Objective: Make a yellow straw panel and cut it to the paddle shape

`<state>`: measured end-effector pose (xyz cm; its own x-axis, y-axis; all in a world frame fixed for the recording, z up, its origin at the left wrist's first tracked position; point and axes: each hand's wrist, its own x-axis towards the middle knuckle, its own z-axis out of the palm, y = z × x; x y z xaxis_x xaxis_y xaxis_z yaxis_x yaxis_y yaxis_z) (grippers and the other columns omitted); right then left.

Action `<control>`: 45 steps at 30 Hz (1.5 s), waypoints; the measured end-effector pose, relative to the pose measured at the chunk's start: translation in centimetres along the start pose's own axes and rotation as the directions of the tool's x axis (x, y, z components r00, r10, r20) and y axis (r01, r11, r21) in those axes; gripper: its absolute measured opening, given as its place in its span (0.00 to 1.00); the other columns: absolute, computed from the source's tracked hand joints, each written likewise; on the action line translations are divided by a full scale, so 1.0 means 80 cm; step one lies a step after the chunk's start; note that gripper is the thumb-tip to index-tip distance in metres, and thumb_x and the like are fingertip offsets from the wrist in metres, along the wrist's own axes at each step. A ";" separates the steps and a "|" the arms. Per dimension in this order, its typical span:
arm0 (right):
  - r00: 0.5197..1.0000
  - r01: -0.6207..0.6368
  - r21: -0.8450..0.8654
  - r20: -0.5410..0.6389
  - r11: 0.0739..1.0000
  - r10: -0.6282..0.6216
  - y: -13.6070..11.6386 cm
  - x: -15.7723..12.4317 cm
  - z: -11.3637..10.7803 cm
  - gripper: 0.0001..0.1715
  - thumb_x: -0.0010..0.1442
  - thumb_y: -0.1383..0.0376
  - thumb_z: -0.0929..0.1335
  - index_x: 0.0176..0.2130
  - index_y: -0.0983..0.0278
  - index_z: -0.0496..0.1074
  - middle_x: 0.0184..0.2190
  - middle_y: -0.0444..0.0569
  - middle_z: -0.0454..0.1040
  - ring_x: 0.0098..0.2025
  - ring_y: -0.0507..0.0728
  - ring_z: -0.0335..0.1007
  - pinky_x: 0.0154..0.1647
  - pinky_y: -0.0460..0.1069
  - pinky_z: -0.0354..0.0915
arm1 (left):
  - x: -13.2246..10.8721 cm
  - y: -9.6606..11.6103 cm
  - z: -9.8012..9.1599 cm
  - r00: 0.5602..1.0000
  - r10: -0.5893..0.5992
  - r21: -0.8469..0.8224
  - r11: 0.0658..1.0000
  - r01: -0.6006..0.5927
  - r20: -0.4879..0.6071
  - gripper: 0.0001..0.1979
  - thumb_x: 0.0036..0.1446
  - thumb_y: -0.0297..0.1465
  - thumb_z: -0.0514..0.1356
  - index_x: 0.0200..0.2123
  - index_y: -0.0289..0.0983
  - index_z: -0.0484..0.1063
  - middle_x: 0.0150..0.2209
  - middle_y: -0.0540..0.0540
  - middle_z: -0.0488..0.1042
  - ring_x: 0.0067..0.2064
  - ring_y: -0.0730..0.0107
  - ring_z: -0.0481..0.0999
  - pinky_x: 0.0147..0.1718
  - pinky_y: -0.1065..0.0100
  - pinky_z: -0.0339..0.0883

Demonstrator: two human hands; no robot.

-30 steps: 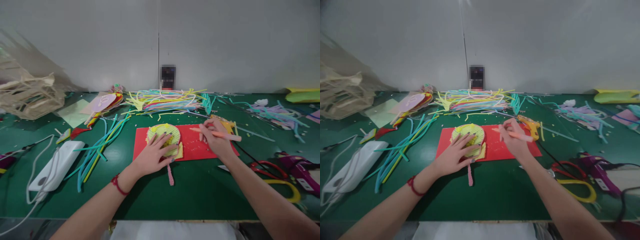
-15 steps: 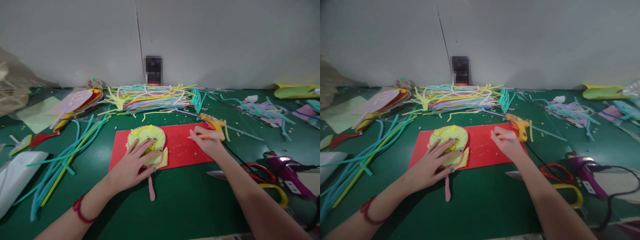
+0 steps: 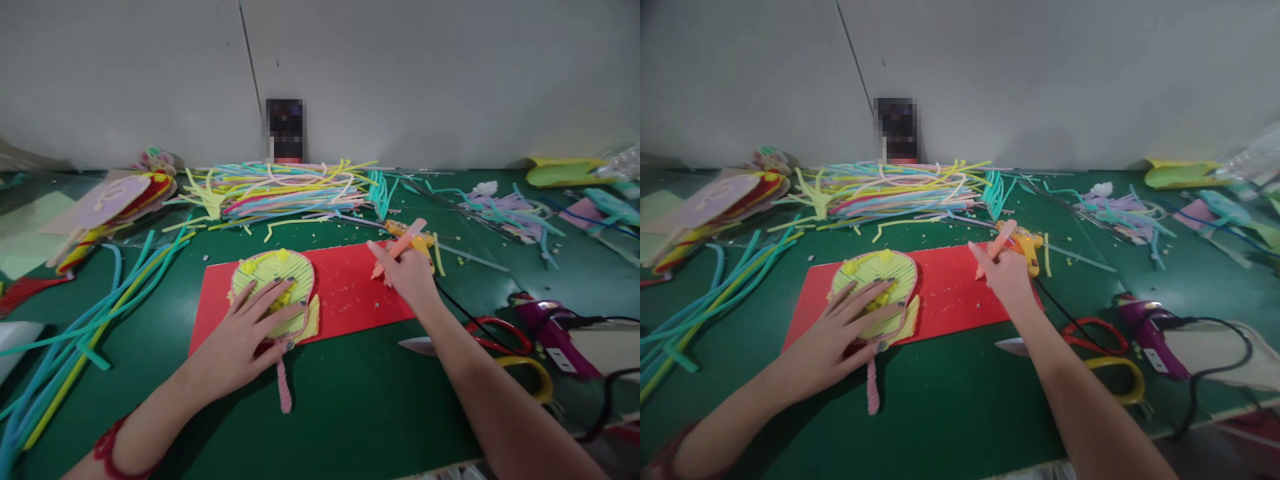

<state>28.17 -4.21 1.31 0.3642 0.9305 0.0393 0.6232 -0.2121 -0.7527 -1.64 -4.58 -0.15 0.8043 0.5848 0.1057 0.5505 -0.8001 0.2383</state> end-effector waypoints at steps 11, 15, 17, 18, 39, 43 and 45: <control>0.983 0.132 -0.032 -0.121 0.991 -0.135 0.004 -0.005 -0.012 0.12 0.57 0.58 0.63 0.25 0.61 0.62 0.13 0.40 0.65 0.15 0.51 0.64 0.23 0.48 0.61 | 0.000 0.000 -0.001 0.999 0.028 0.071 0.997 -0.030 0.020 0.25 0.62 0.34 0.51 0.62 0.50 0.53 0.67 0.49 0.48 0.67 0.59 0.49 0.63 0.47 0.45; 0.987 0.158 0.008 0.031 0.987 -0.158 0.009 -0.010 -0.025 0.12 0.56 0.57 0.66 0.28 0.61 0.64 0.20 0.42 0.70 0.17 0.50 0.63 0.19 0.47 0.59 | 0.000 0.000 -0.001 0.999 0.031 0.068 0.997 -0.033 0.020 0.25 0.62 0.34 0.52 0.62 0.50 0.53 0.67 0.49 0.48 0.67 0.60 0.49 0.63 0.47 0.45; 0.953 0.280 -0.041 0.135 0.959 -0.272 0.012 -0.011 -0.028 0.12 0.58 0.58 0.65 0.26 0.62 0.66 0.24 0.45 0.73 0.23 0.51 0.67 0.23 0.48 0.61 | 0.000 0.001 -0.002 1.000 0.026 0.063 0.998 -0.026 0.016 0.25 0.62 0.34 0.52 0.62 0.50 0.53 0.67 0.49 0.49 0.67 0.59 0.50 0.63 0.47 0.45; 0.928 0.338 -0.056 0.184 0.940 -0.323 0.013 -0.012 -0.030 0.12 0.59 0.59 0.65 0.26 0.62 0.68 0.27 0.46 0.74 0.27 0.52 0.69 0.26 0.48 0.63 | 0.001 0.001 -0.002 1.000 0.022 0.060 0.998 -0.023 0.014 0.25 0.62 0.34 0.52 0.62 0.50 0.54 0.67 0.49 0.49 0.66 0.59 0.50 0.63 0.47 0.45; 0.921 0.390 0.138 -0.044 0.910 -0.388 -0.008 -0.038 -0.011 0.08 0.59 0.59 0.66 0.33 0.62 0.68 0.24 0.43 0.73 0.25 0.50 0.71 0.26 0.46 0.66 | -0.001 -0.001 -0.003 0.999 0.029 0.064 0.997 -0.031 0.039 0.27 0.62 0.35 0.52 0.64 0.49 0.50 0.67 0.48 0.50 0.66 0.59 0.50 0.62 0.48 0.46; 0.878 0.476 0.099 0.003 0.874 -0.479 -0.029 -0.075 0.020 0.04 0.57 0.66 0.66 0.35 0.61 0.65 0.28 0.43 0.75 0.27 0.50 0.72 0.25 0.43 0.65 | 0.000 0.003 -0.004 1.000 0.006 0.055 0.998 -0.007 0.029 0.26 0.62 0.35 0.52 0.62 0.48 0.54 0.67 0.46 0.49 0.67 0.57 0.48 0.62 0.48 0.47; 0.836 0.543 0.090 0.039 0.835 -0.548 -0.033 -0.088 0.031 0.03 0.57 0.68 0.65 0.35 0.61 0.64 0.28 0.44 0.73 0.28 0.50 0.71 0.26 0.43 0.65 | 0.001 0.005 -0.005 0.999 -0.004 0.045 0.999 0.003 0.032 0.25 0.62 0.34 0.52 0.62 0.47 0.56 0.67 0.46 0.48 0.67 0.57 0.48 0.62 0.48 0.46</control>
<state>22.22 -9.45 1.40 -0.0641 0.9055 0.4194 0.6558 0.3550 -0.6662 -1.45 -4.80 0.35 0.8086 0.5837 0.0735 0.5624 -0.8036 0.1949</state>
